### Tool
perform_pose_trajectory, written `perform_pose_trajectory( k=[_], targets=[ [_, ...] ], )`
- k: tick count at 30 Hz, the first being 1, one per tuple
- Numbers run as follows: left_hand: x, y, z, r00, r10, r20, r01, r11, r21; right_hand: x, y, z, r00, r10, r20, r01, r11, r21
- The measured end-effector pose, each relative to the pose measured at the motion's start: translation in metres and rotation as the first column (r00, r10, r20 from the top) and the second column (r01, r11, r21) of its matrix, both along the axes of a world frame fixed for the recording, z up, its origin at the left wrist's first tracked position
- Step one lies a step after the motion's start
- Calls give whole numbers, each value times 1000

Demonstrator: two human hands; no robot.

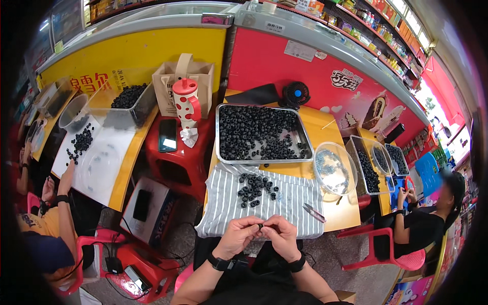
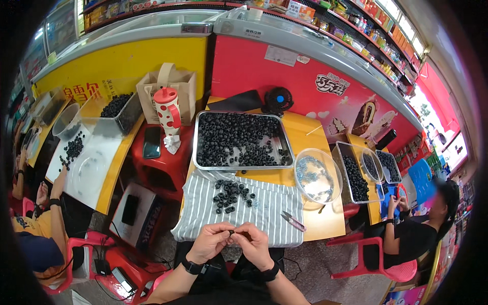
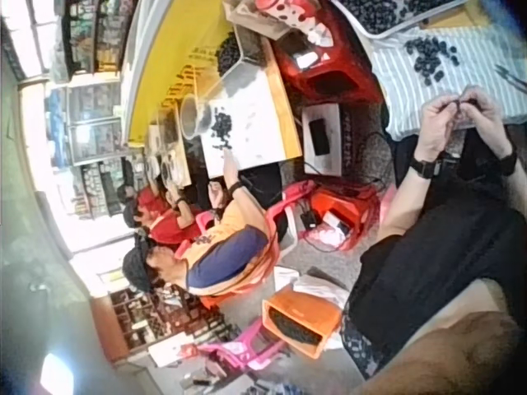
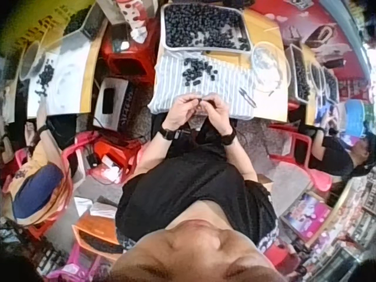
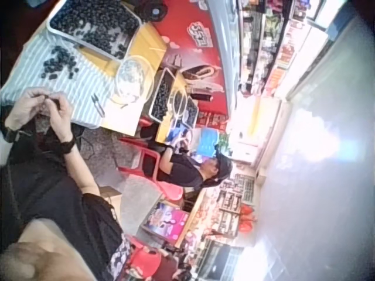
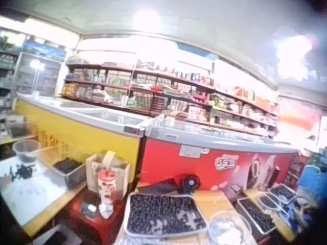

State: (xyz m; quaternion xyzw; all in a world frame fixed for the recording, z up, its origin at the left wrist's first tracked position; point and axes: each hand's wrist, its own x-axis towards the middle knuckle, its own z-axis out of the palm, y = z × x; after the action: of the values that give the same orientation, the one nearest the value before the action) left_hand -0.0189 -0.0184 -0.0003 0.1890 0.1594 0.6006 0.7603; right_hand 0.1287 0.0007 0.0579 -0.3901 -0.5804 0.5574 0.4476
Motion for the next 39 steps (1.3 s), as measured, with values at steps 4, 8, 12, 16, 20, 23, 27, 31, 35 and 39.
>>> perform_pose_trajectory(
  k=[4, 8, 12, 16, 20, 23, 27, 31, 35, 39],
  targets=[
    [-4, 0, -5, 998, -39, 52, 36, 998, 44, 0, 4, 5, 989, 108, 105, -124, 980, 158],
    [-7, 3, 8, 996, -86, 6, 86, 996, -9, 9, 11, 5, 938, 232, 257, -280, 944, 172],
    [-10, 1, 7, 994, -102, -38, 100, 994, -38, 13, 18, 5, 893, 274, 359, -383, 880, 282],
    [-10, 1, 10, 992, -121, -34, 121, 993, -9, 11, 15, 10, 887, 315, 338, -398, 892, 213],
    [-8, 4, 2, 986, -165, -9, 164, 986, -20, 12, 12, -2, 922, 238, 305, -324, 906, 271],
    [-8, 5, 1, 992, -125, -21, 124, 991, -52, 10, 13, -7, 939, 192, 285, -269, 927, 261],
    [-3, 8, 12, 991, -124, 44, 122, 991, 61, 35, 14, 20, 964, 141, 227, -190, 959, 209],
    [-8, 6, 3, 989, -146, -22, 147, 988, 45, 116, 41, 42, 928, -320, 193, 311, 947, 74],
    [-8, 5, 2, 984, -167, -66, 169, 985, 24, 229, 109, 97, 673, -734, 90, 716, 677, 173],
    [-4, 4, 2, 976, -207, -63, 208, 978, 19, 326, 146, 86, 337, -862, 378, 552, 506, 663]
  ],
)
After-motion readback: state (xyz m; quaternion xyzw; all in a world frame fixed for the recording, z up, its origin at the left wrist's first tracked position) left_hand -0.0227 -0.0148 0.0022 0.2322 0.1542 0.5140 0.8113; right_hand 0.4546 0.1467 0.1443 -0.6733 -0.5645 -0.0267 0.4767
